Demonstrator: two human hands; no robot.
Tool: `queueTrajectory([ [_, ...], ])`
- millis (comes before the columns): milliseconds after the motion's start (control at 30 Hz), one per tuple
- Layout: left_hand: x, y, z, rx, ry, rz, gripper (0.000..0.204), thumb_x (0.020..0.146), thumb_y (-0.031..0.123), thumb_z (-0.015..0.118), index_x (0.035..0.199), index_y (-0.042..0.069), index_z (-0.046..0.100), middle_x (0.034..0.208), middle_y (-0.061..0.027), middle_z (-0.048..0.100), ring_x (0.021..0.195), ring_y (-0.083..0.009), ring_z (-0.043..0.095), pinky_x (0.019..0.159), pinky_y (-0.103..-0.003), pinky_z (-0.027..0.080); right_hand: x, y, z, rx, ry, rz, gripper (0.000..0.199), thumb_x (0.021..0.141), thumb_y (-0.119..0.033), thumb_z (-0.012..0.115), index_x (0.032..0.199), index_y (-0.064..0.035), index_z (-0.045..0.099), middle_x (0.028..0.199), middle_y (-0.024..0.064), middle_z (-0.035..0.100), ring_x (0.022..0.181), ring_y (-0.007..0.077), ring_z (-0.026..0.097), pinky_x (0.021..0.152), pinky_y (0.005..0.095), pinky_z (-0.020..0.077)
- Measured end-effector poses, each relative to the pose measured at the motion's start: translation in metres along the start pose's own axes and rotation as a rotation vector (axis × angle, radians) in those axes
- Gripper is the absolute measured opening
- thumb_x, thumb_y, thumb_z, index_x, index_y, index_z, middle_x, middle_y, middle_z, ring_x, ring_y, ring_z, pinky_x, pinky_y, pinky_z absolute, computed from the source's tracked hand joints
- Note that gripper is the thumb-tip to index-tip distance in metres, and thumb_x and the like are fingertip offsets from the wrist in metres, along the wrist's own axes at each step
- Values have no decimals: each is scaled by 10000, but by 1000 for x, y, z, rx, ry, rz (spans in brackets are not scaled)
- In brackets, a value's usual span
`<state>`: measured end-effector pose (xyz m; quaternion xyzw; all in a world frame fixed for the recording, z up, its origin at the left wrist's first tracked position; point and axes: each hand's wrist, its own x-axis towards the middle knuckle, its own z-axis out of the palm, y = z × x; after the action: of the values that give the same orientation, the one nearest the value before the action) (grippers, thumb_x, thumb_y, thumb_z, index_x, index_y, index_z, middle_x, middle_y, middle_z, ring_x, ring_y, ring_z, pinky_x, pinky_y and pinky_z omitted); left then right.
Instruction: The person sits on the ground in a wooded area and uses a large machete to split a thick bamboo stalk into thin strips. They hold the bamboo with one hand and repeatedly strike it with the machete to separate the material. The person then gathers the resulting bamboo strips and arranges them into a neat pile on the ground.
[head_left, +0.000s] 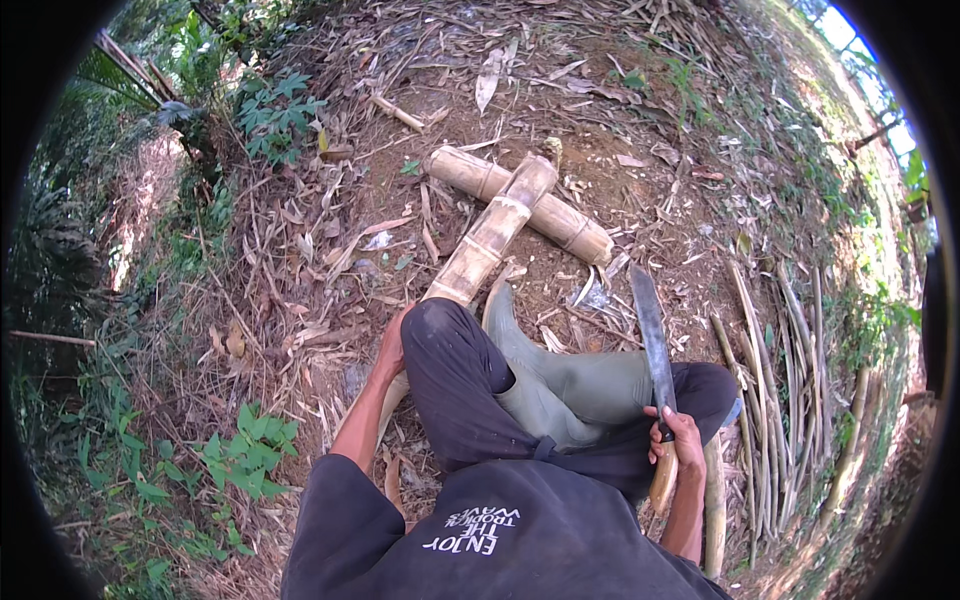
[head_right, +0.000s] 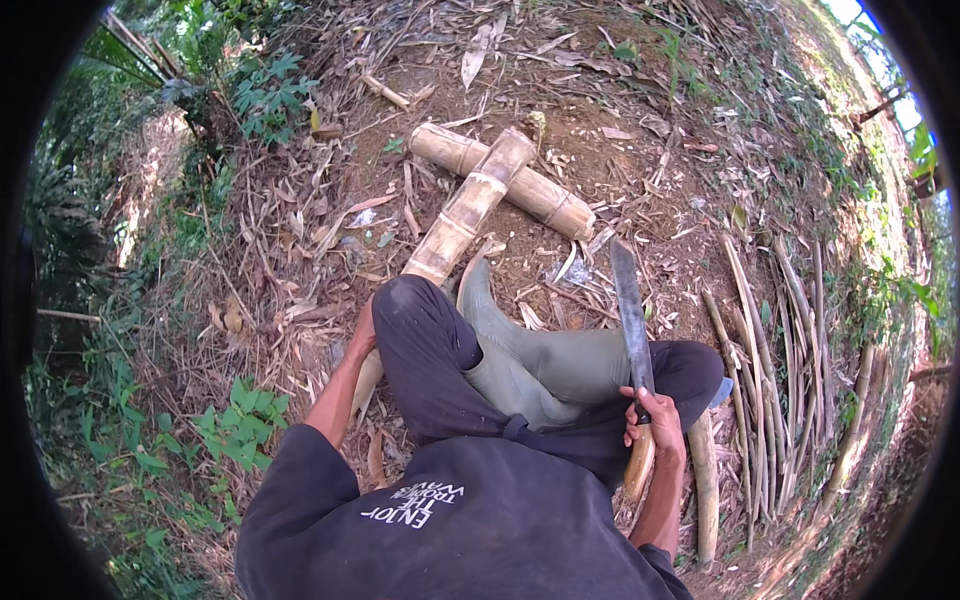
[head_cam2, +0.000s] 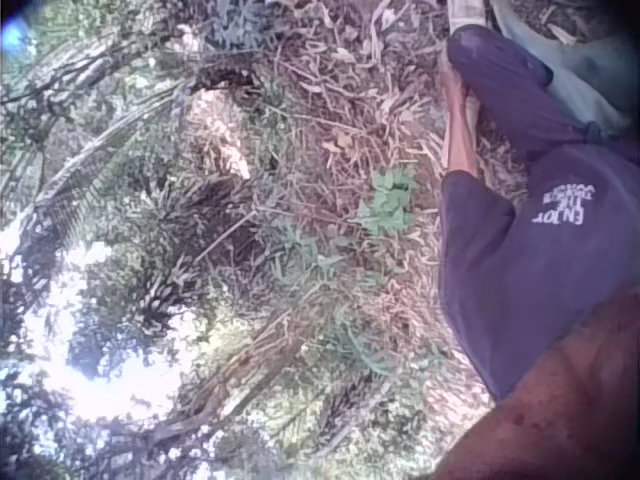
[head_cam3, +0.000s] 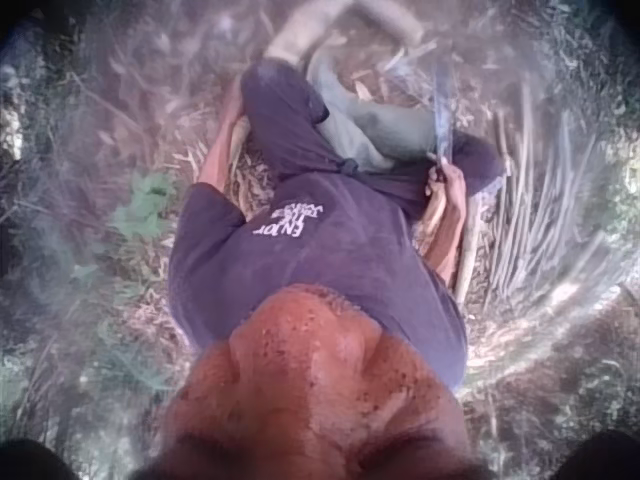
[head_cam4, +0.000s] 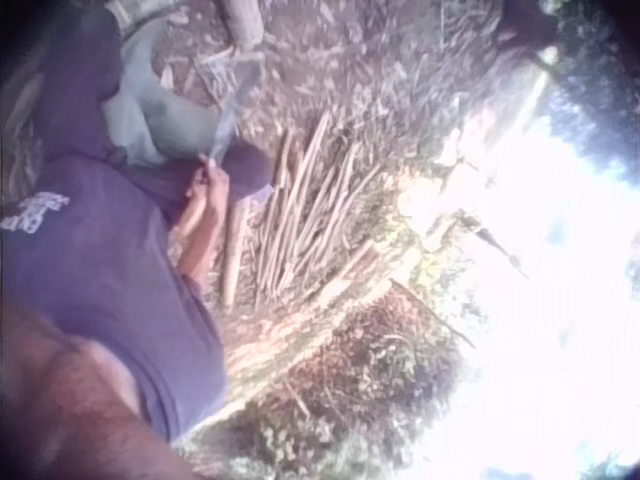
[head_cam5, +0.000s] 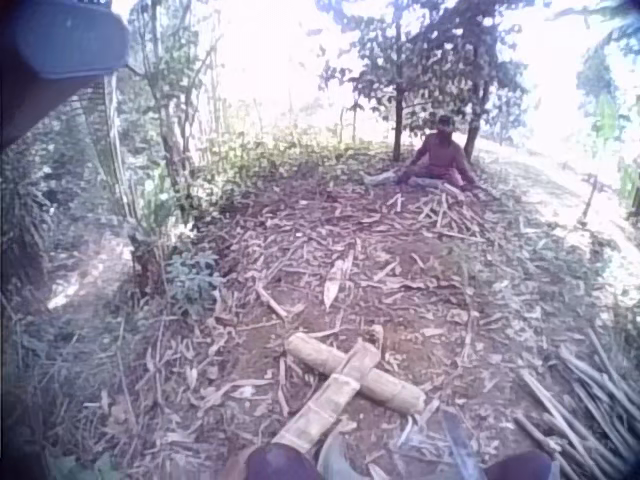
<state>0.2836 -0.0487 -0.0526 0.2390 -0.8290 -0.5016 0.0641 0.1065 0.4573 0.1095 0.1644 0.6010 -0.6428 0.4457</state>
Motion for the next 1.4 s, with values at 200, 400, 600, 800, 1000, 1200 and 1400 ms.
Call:
queueTrajectory([
  [200, -42, -10, 1, 55, 156, -197, 543, 878, 277, 674, 1321, 5, 520, 1272, -164, 589, 1167, -267, 569, 990, -357, 432, 0, 1, 1, -9, 10, -1, 548, 956, -347, 576, 1223, 124, 495, 597, 56, 497, 396, 141, 471, 387, 325, 471],
  [400, -29, -21, -17, -242, 120, -388, 485, 942, 372, 596, 1203, -36, 611, 1132, -148, 668, 1072, -235, 617, 956, -331, 448, -1, 0, 3, -23, -10, -11, 544, 962, -347, 564, 1227, 123, 496, 595, 52, 489, 397, 139, 472, 387, 325, 473],
  [600, 81, 31, -36, -269, 78, -321, 638, 899, 423, 639, 1303, -56, 518, 1142, -201, 648, 1048, -248, 621, 942, -361, 457, 1, 1, 1, 6, -10, -15, 553, 951, -352, 588, 1217, 125, 504, 600, 58, 503, 401, 141, 484, 387, 324, 484],
  [800, 181, 93, 10, 240, -266, -260, 1174, 658, 575, 781, 1462, -66, 213, 1385, -321, 434, 1286, -397, 458, 1080, -417, 373, -3, -4, 6, 3, 8, -35, 548, 938, -340, 611, 1206, 129, 513, 607, 64, 520, 408, 145, 503, 390, 323, 492],
  [1000, 192, 94, 57, 407, -224, -78, 1250, 588, 518, 839, 1434, -125, 182, 1408, -348, 379, 1302, -396, 438, 1091, -398, 365, -1, -5, 20, 56, 86, -60, 516, 939, -291, 618, 1250, 105, 506, 632, 59, 531, 447, 148, 525, 416, 315, 490],
  [1200, 191, 102, 53, 259, -245, -99, 1187, 578, 429, 847, 1422, -119, 217, 1378, -317, 425, 1287, -384, 445, 1089, -392, 361, 37, -38, 46, -7, 42, -173, 477, 958, -267, 591, 1285, 70, 513, 651, 44, 536, 474, 132, 534, 432, 277, 458],
  [1400, 178, 145, 9, 344, -86, 5, 1120, 604, 328, 833, 1446, -75, 214, 1391, -307, 412, 1302, -396, 425, 1107, -410, 333, 73, -90, 60, -185, -12, -390, 424, 962, -238, 585, 1253, 69, 556, 648, 21, 536, 497, 102, 520, 453, 249, 415],
])
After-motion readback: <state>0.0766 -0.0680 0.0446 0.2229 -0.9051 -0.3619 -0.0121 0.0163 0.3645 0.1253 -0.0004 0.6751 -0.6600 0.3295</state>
